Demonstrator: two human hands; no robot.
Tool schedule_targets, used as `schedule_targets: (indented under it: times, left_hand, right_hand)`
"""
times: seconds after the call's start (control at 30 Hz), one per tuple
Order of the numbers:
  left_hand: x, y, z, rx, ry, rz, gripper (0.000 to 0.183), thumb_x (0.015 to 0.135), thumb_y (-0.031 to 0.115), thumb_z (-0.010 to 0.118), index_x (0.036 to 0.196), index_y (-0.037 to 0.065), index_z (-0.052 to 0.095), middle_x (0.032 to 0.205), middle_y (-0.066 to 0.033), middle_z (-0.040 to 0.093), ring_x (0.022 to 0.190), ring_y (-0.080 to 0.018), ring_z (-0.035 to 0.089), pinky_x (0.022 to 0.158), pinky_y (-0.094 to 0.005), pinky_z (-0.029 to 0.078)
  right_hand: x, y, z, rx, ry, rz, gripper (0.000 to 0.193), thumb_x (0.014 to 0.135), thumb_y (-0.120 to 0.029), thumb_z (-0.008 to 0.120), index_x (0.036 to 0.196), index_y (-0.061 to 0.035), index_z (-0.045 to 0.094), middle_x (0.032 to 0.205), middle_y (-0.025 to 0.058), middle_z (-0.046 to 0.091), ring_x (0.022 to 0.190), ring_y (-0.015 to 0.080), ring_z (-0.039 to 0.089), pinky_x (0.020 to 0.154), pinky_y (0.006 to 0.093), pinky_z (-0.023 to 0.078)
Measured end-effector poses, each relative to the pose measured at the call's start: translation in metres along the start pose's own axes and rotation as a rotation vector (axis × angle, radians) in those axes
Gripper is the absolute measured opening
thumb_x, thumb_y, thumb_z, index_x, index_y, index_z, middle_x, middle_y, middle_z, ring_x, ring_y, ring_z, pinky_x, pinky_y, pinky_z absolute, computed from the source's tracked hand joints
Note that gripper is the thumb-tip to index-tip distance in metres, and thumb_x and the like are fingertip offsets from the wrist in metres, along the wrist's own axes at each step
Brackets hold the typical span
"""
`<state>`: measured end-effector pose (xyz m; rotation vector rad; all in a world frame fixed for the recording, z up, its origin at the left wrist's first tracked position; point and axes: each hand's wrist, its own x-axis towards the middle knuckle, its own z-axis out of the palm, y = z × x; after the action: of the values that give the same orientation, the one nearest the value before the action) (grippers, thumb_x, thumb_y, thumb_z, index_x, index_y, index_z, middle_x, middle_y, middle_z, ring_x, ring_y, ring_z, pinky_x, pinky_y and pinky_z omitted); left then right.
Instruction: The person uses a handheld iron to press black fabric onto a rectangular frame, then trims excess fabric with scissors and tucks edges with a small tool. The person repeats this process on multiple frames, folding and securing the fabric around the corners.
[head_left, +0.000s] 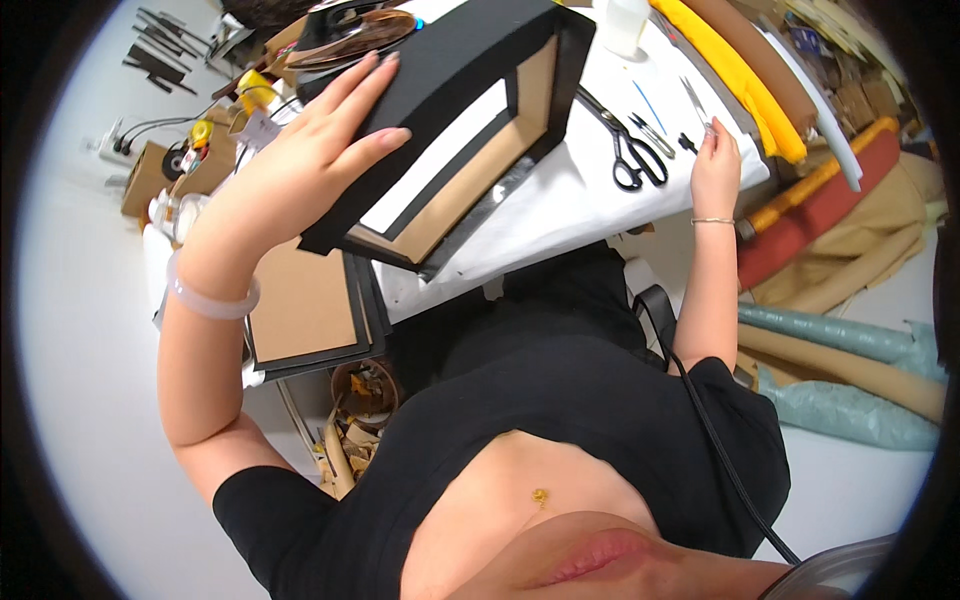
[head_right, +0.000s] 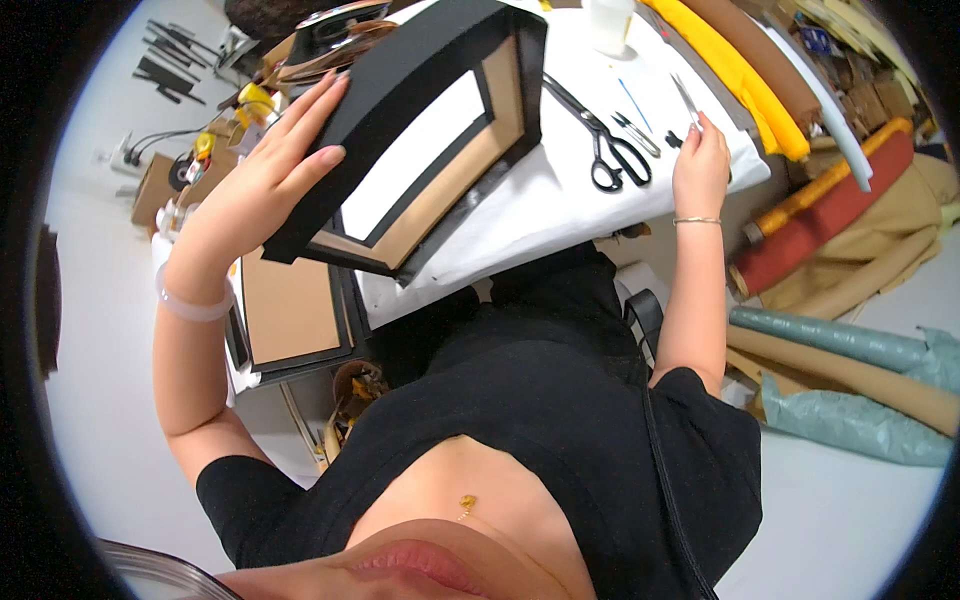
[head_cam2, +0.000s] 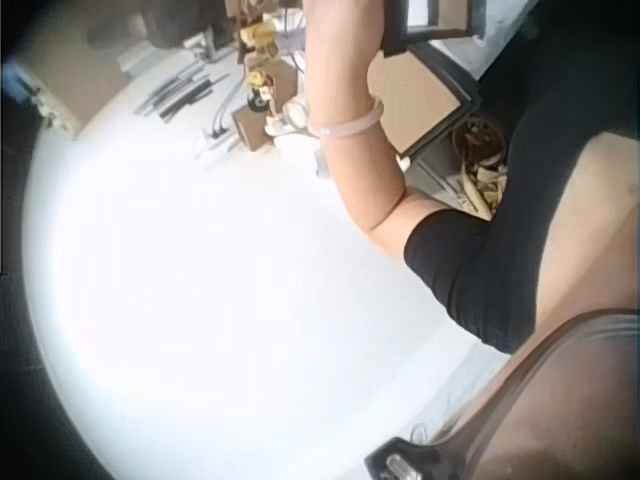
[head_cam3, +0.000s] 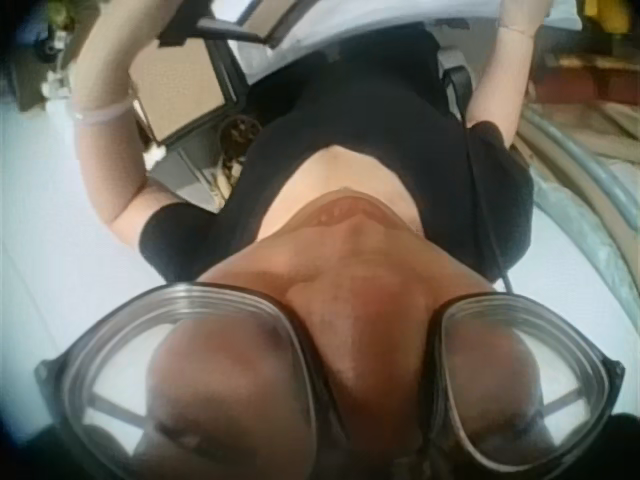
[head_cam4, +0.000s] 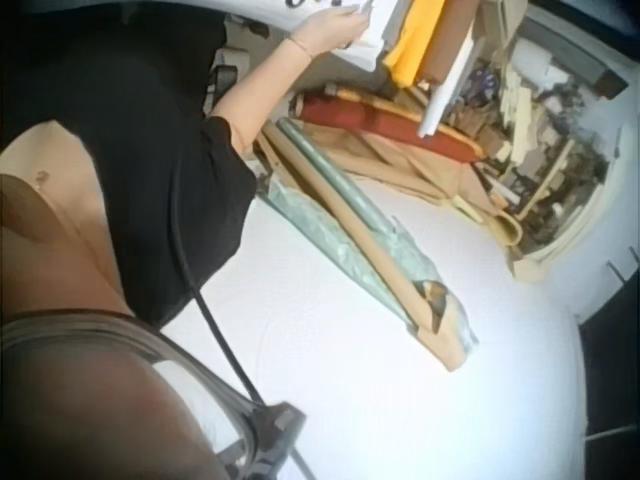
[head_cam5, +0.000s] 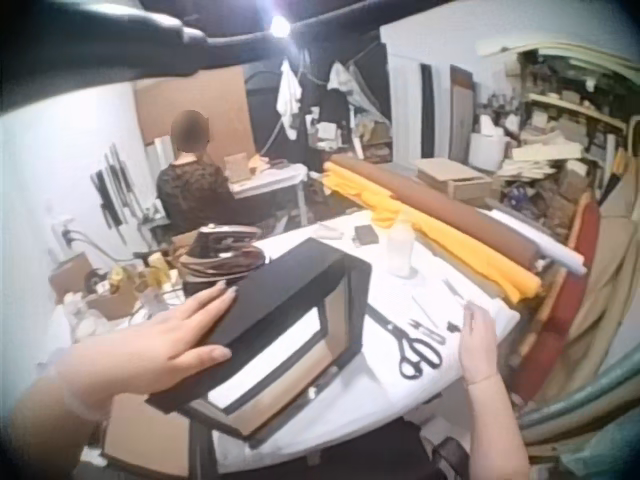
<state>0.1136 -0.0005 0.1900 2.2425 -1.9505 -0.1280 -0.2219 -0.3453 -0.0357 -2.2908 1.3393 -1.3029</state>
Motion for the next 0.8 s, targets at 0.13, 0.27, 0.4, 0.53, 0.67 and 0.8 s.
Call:
schedule_targets:
  times: [0.13,0.27,0.4,0.53,0.67,0.8]
  left_hand:
    - [0.003,0.013,-0.001,0.015,-0.031,-0.029,0.064,0.107,0.037,0.052,0.163,0.016,0.030,0.169,-0.0112,0.027,0.154,-0.0337,0.030,0.122,-0.0412,0.030]
    - [0.006,0.017,0.002,0.112,-0.025,0.004,0.066,0.106,0.034,0.054,0.164,0.017,0.027,0.169,-0.0116,0.026,0.152,-0.0362,0.033,0.121,-0.0429,0.034]
    - [0.003,0.010,0.003,0.155,-0.036,-0.001,0.074,0.104,0.034,0.059,0.165,0.019,0.021,0.170,-0.0121,0.023,0.150,-0.0376,0.035,0.121,-0.0438,0.036]
    - [-0.004,-0.019,0.000,-0.086,0.033,0.159,0.076,0.102,0.047,0.061,0.162,0.013,0.031,0.163,-0.0174,0.037,0.149,-0.0307,0.038,0.118,-0.0419,0.039]
    - [-0.030,-0.039,0.012,-0.944,0.637,-0.122,0.063,0.112,0.046,0.038,0.152,-0.003,0.042,0.154,-0.0209,0.049,0.144,-0.0300,0.045,0.121,-0.0457,0.033]
    - [-0.070,-0.100,0.109,-1.198,0.789,-0.427,0.065,0.105,0.064,0.043,0.132,0.008,0.064,0.115,-0.0040,0.064,0.109,-0.0149,0.053,0.095,-0.0330,0.040]
  right_hand:
    - [-0.004,0.018,-0.001,-0.138,-0.066,-0.066,0.027,0.099,-0.018,0.063,0.120,-0.0017,0.070,0.117,0.0190,0.067,0.108,0.0353,0.064,0.097,0.0444,0.050]
    - [-0.008,0.037,-0.005,-0.443,-0.032,0.007,0.028,0.095,-0.020,0.068,0.119,-0.0054,0.071,0.120,0.0162,0.064,0.112,0.0358,0.061,0.099,0.0456,0.048]
    - [-0.007,0.022,-0.028,-0.400,-0.018,-0.054,0.030,0.093,-0.021,0.070,0.117,-0.0042,0.071,0.117,0.0176,0.065,0.112,0.0360,0.061,0.098,0.0460,0.049]
    - [-0.012,0.033,-0.033,-0.491,-0.218,0.023,0.034,0.094,-0.026,0.070,0.115,0.0000,0.070,0.115,0.0200,0.067,0.110,0.0381,0.064,0.097,0.0462,0.050]
    - [-0.016,0.070,-0.023,-0.410,-0.338,0.031,0.041,0.098,-0.032,0.067,0.119,0.0032,0.069,0.119,0.0242,0.066,0.111,0.0401,0.063,0.099,0.0455,0.050]
    - [-0.002,0.075,-0.021,-0.432,-0.425,0.064,0.048,0.099,-0.043,0.064,0.116,0.0015,0.071,0.117,0.0232,0.066,0.110,0.0395,0.064,0.096,0.0460,0.051]
